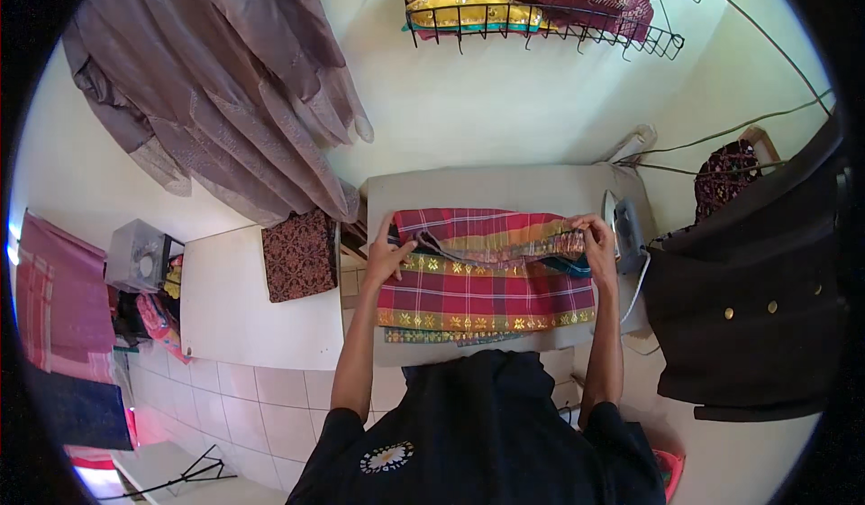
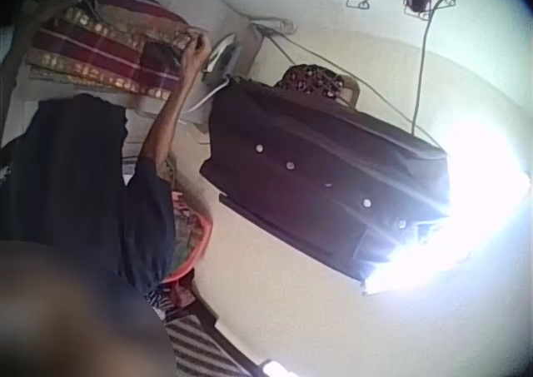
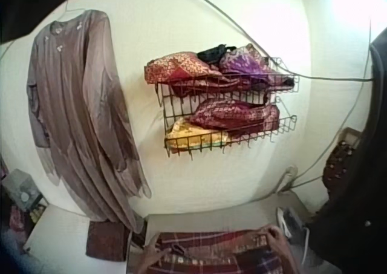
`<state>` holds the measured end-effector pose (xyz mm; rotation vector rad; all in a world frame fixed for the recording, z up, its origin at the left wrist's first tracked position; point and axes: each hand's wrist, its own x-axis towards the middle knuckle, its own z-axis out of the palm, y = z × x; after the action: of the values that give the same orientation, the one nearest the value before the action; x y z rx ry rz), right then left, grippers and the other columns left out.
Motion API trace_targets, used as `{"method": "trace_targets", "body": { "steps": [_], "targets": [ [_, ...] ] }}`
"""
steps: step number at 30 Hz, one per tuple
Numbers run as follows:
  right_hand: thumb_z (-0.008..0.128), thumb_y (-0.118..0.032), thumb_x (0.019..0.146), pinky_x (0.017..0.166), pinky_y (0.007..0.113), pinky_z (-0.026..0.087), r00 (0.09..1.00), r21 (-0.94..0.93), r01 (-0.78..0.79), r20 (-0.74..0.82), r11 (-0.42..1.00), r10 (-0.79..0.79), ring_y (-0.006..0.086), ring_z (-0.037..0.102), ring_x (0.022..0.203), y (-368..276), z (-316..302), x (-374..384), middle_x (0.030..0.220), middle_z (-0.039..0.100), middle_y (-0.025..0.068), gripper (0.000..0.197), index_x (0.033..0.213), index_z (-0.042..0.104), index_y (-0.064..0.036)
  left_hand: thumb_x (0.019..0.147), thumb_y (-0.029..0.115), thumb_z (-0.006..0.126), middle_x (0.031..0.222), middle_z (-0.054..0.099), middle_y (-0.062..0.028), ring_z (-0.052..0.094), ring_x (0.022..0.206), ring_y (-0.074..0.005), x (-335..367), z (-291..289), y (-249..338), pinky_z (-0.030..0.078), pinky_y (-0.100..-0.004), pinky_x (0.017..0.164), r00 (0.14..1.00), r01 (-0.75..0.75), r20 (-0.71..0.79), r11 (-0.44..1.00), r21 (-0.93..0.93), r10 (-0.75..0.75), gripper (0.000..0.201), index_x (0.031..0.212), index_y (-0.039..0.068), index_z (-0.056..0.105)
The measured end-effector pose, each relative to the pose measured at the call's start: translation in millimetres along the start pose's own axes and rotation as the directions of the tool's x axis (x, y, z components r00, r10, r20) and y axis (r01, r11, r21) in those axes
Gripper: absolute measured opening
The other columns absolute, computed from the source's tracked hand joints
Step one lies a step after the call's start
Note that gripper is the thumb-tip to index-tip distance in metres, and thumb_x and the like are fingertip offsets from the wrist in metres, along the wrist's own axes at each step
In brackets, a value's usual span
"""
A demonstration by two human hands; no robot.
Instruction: Ironing a colorful patterned fabric on a flat surface.
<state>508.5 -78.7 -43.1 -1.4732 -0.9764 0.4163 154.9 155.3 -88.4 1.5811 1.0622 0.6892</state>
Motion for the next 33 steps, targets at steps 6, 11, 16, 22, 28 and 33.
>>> {"method": "trace_targets", "body": {
  "steps": [6,11,16,22,28,33],
  "targets": [
    [0.048,0.005,0.093,0.089,0.029,0.046,0.997,-0.326,-0.067,0.005,0.943,0.072,0.0174,0.062,0.097,14.7,-21.7,-11.4,0.103,0.066,0.0084,0.021,0.097,0.066,-0.0034,0.092,0.021,0.066,0.088,0.071,-0.0154,0.068,0.058,-0.0179,30.4,-9.4,8.2,0.059,-0.0332,0.049,0.758,0.327,0.558,0.937,0.12,-0.336,0.042,0.129,0.005,0.053],
    [0.035,-0.034,0.106,0.052,0.033,0.057,0.633,-0.127,-0.708,0.322,0.695,0.704,0.0234,0.069,0.068,14.0,-25.7,-36.9,0.107,0.066,0.0164,0.043,0.148,0.03,-0.028,0.098,0.033,0.057,0.098,0.069,-0.0249,0.072,0.078,-0.0293,41.0,-15.4,6.4,0.062,-0.0417,0.066,0.684,0.45,0.578,0.881,0.145,-0.445,0.054,0.138,0.002,0.039],
    [0.053,-0.005,0.094,0.08,0.036,0.057,0.96,-0.575,-0.121,0.14,0.809,0.243,0.0362,0.067,0.085,18.8,-7.0,-44.9,0.098,0.065,0.0206,0.056,0.143,0.041,-0.0293,0.097,0.034,0.059,0.095,0.069,-0.0238,0.072,0.077,-0.0274,52.8,-14.7,18.5,0.061,-0.0391,0.064,0.588,0.478,0.618,0.84,0.256,-0.522,0.053,0.138,0.005,0.039],
    [0.07,0.01,0.067,0.095,0.038,0.051,0.914,-0.705,-0.282,0.008,0.651,0.405,0.0362,0.051,0.119,26.1,-12.2,-44.3,0.132,0.048,0.0209,0.082,0.138,0.05,-0.0252,0.084,0.027,0.075,0.084,0.06,-0.0084,0.06,0.056,-0.0184,47.3,-33.0,14.8,0.054,-0.0295,0.047,0.733,0.184,0.495,0.838,0.514,-0.466,0.054,0.129,0.012,0.051],
    [0.074,0.005,0.069,0.089,0.04,0.052,0.95,-0.653,-0.229,0.012,0.722,0.313,0.0325,0.059,0.105,27.1,-7.2,-39.5,0.124,0.055,0.0192,0.066,0.129,0.058,-0.0188,0.073,0.018,0.083,0.123,0.043,-0.0149,0.067,0.076,-0.0222,26.6,-42.5,6.2,0.058,-0.031,0.048,0.915,0.003,0.337,0.838,0.546,-0.222,0.072,0.135,0.024,0.048],
    [0.072,0.001,0.073,0.087,0.039,0.051,0.97,-0.581,-0.18,0.03,0.794,0.242,0.0349,0.064,0.098,53.3,-12.4,-35.2,0.11,0.065,0.0204,0.042,0.114,0.066,-0.0078,0.078,0.004,0.076,0.114,0.052,-0.0172,0.069,0.067,-0.0229,32.5,-32.1,6.8,0.062,-0.0351,0.054,0.851,0.317,0.338,0.907,0.278,-0.402,0.056,0.128,0.008,0.051]
  ]
}}
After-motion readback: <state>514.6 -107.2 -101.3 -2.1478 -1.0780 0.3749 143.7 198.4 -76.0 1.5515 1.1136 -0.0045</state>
